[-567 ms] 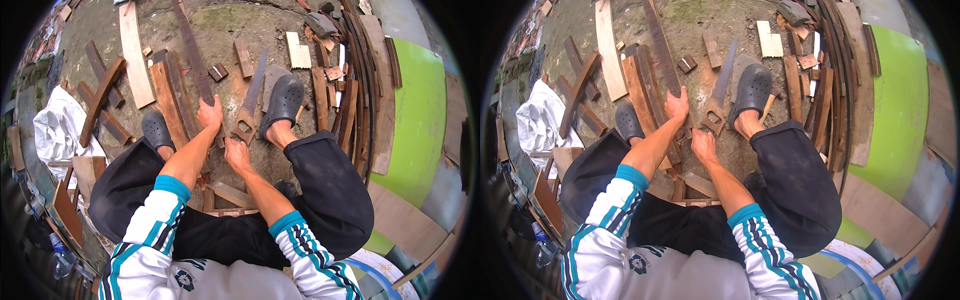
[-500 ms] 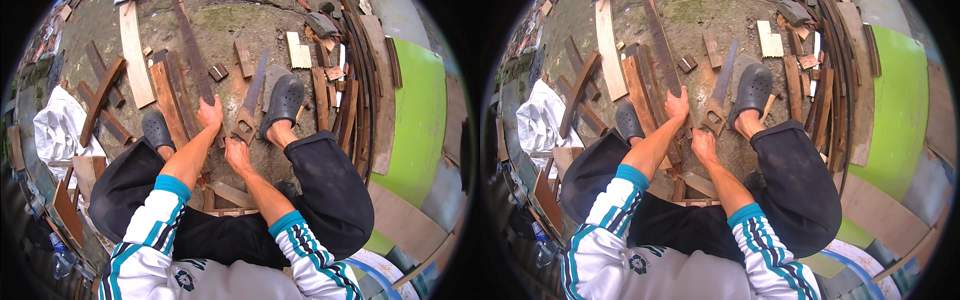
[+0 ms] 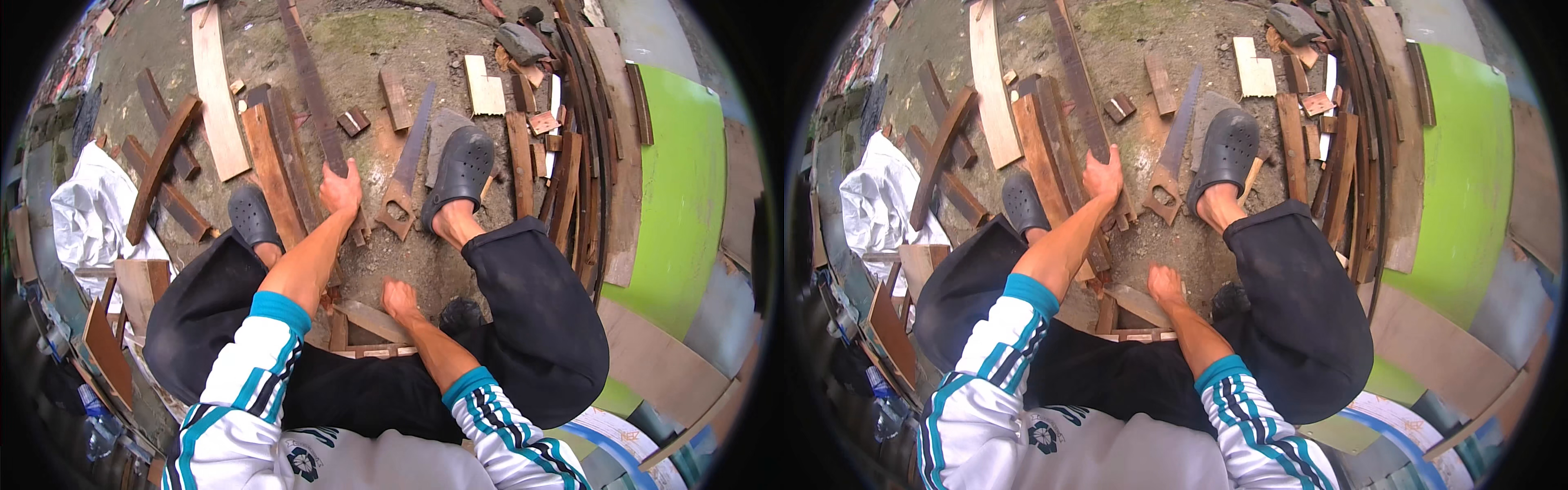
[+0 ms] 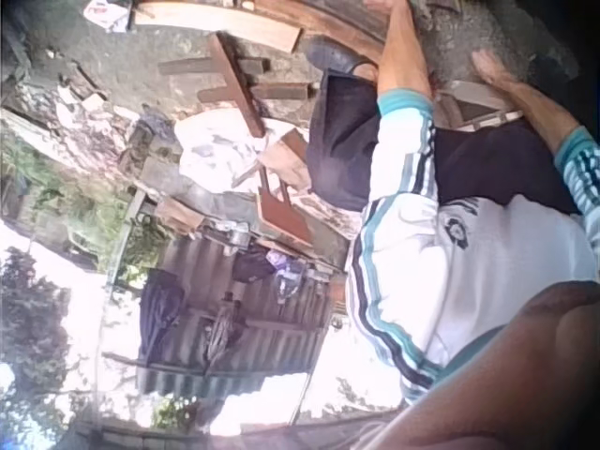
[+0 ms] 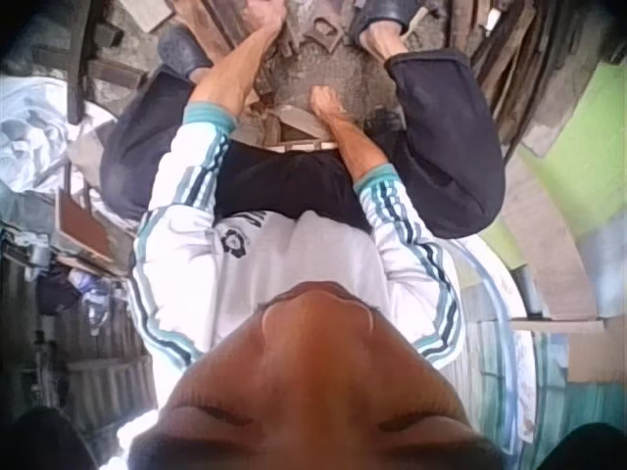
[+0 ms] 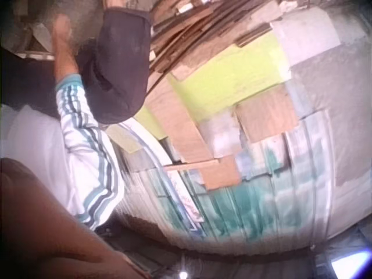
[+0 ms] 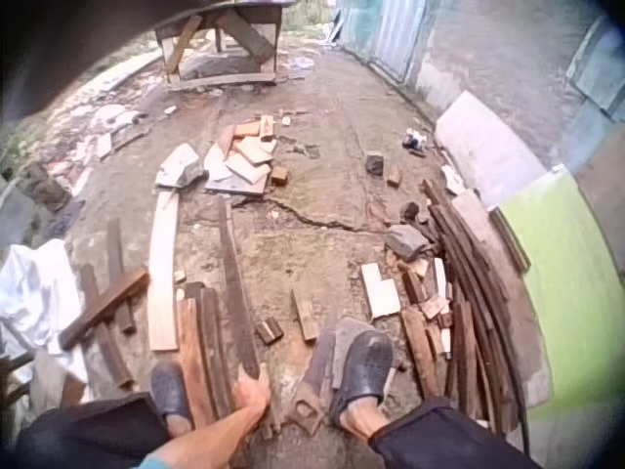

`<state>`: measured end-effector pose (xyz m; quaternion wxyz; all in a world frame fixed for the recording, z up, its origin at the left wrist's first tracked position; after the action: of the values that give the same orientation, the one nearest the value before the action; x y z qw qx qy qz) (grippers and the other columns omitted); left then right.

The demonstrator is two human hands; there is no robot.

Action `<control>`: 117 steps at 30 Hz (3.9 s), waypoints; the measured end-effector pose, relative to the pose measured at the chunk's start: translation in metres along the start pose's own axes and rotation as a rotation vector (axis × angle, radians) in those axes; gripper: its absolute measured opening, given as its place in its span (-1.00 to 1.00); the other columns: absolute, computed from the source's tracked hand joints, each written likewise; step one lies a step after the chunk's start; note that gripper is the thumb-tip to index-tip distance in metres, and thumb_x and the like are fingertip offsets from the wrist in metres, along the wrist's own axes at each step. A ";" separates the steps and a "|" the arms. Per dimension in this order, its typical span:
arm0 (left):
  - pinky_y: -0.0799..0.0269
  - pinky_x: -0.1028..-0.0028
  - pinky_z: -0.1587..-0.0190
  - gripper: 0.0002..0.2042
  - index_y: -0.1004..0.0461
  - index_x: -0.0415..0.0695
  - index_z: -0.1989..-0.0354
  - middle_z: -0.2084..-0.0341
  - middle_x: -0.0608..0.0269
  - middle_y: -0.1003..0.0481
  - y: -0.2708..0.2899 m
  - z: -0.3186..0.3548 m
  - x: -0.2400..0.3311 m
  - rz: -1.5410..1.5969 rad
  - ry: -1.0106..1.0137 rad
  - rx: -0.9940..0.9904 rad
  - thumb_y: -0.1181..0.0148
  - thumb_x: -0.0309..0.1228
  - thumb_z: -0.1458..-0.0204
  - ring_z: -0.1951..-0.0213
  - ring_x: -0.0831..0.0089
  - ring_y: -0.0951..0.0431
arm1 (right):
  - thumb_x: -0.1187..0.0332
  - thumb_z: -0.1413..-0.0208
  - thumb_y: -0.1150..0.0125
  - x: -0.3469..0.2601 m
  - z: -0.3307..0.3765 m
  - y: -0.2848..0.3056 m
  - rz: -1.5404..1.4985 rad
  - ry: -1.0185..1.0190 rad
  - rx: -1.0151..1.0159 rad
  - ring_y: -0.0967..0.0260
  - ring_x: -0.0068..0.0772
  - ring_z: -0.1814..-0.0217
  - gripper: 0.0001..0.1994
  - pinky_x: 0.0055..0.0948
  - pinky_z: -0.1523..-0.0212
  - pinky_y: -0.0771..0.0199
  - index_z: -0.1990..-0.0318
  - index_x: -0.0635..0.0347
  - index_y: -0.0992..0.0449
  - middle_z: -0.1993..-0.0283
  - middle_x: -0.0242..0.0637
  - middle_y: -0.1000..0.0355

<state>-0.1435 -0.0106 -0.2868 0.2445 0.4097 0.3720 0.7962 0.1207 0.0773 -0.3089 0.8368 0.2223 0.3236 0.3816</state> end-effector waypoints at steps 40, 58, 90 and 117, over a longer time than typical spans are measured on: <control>-0.42 0.10 -0.03 -0.27 -0.34 -0.24 -0.23 0.20 -0.23 -0.58 0.002 0.003 0.002 0.007 -0.003 -0.036 -0.15 0.10 -0.01 0.09 -0.13 -0.58 | 0.24 -0.17 -0.06 -0.048 -0.074 0.124 -0.102 -0.015 0.076 -0.49 0.31 0.20 -0.71 0.09 0.10 -0.49 0.31 0.30 -0.58 0.31 0.23 -0.51; -0.43 0.07 -0.02 -0.27 -0.37 -0.21 -0.21 0.18 -0.23 -0.57 0.000 0.002 -0.003 -0.017 -0.012 -0.017 -0.15 0.13 0.00 0.10 -0.15 -0.58 | 0.39 -0.14 0.03 -0.059 -0.067 0.095 -0.054 0.038 0.224 -0.55 0.14 0.30 -0.74 0.00 0.21 -0.52 0.42 0.32 -0.58 0.38 0.14 -0.54; -0.42 0.07 -0.02 -0.28 -0.37 -0.22 -0.21 0.21 -0.23 -0.58 0.003 0.004 -0.002 -0.017 -0.026 0.026 -0.15 0.12 0.00 0.11 -0.14 -0.58 | 0.45 -0.13 0.01 -0.079 -0.043 0.085 -0.257 0.140 0.402 -0.47 0.20 0.38 -0.84 0.03 0.28 -0.44 0.40 0.33 -0.46 0.47 0.09 -0.48; -0.43 0.08 -0.02 -0.27 -0.36 -0.22 -0.22 0.24 -0.20 -0.60 0.001 0.006 0.003 -0.009 -0.032 0.003 -0.15 0.12 -0.01 0.13 -0.12 -0.59 | 0.36 -0.15 -0.07 -0.068 -0.070 0.100 -0.138 0.197 0.281 -0.48 0.23 0.34 -0.80 0.04 0.25 -0.47 0.32 0.35 -0.53 0.44 0.14 -0.48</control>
<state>-0.1404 -0.0066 -0.2820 0.2534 0.4212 0.3712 0.7878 -0.0126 0.0938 -0.2703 0.7860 0.2759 0.4686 0.2940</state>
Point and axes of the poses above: each hand's wrist, its own z-axis away from the middle knuckle, its own y-axis out of the back of the hand, x = y × z, the point moved 7 cm from there along -z, towards the middle knuckle
